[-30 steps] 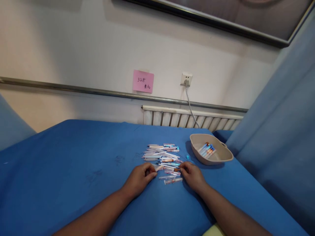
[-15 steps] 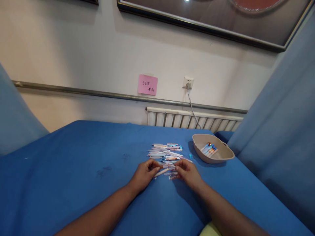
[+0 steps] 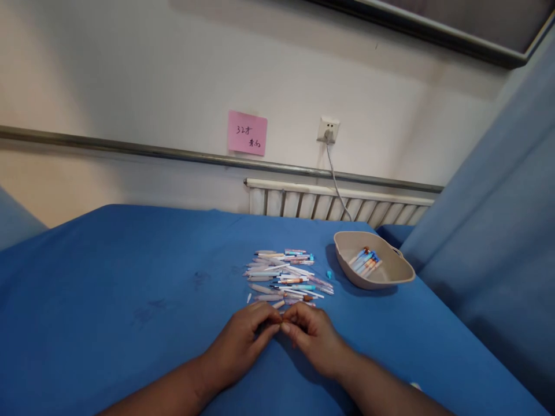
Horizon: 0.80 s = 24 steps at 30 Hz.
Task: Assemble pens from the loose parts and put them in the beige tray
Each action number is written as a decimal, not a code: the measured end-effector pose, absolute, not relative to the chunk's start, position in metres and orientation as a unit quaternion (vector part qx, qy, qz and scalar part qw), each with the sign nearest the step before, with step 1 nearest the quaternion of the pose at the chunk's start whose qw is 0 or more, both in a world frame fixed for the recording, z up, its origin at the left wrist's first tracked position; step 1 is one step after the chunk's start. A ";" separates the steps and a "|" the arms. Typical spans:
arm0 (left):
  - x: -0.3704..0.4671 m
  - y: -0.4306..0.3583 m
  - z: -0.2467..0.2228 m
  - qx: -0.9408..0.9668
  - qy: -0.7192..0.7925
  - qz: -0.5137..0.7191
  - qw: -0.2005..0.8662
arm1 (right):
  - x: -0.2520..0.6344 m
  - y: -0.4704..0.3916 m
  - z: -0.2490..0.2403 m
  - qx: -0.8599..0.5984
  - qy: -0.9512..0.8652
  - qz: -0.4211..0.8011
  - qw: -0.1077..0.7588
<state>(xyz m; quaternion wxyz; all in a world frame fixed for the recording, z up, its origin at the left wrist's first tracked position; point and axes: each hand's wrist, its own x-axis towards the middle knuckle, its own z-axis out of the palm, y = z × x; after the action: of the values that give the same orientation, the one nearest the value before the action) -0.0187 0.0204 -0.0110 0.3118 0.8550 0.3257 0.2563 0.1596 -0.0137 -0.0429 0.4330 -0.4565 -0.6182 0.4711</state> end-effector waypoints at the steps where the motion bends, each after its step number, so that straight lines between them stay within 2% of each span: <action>1: -0.019 0.020 -0.011 0.856 0.325 0.253 0.313 | 0.159 -0.014 -0.043 -0.459 -0.613 0.473 0.434; 9: -0.021 0.023 -0.006 0.839 0.347 0.267 0.323 | 0.157 -0.021 -0.032 -0.509 -0.615 0.432 0.420; 14: -0.026 0.035 -0.011 0.828 0.394 0.295 0.267 | 0.157 -0.029 -0.025 -0.514 -0.655 0.422 0.357; 18: -0.027 0.040 -0.014 0.864 0.375 0.264 0.209 | 0.157 -0.034 -0.021 -0.483 -0.712 0.408 0.305; 24: -0.025 0.035 -0.012 0.876 0.357 0.244 0.215 | 0.158 -0.034 -0.021 -0.469 -0.743 0.387 0.280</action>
<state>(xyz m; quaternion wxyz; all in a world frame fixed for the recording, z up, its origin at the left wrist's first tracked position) -0.0249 0.0353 -0.0120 0.2148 0.8755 0.3574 0.2441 0.1575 -0.0337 -0.0206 0.2802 -0.4689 -0.7429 0.3869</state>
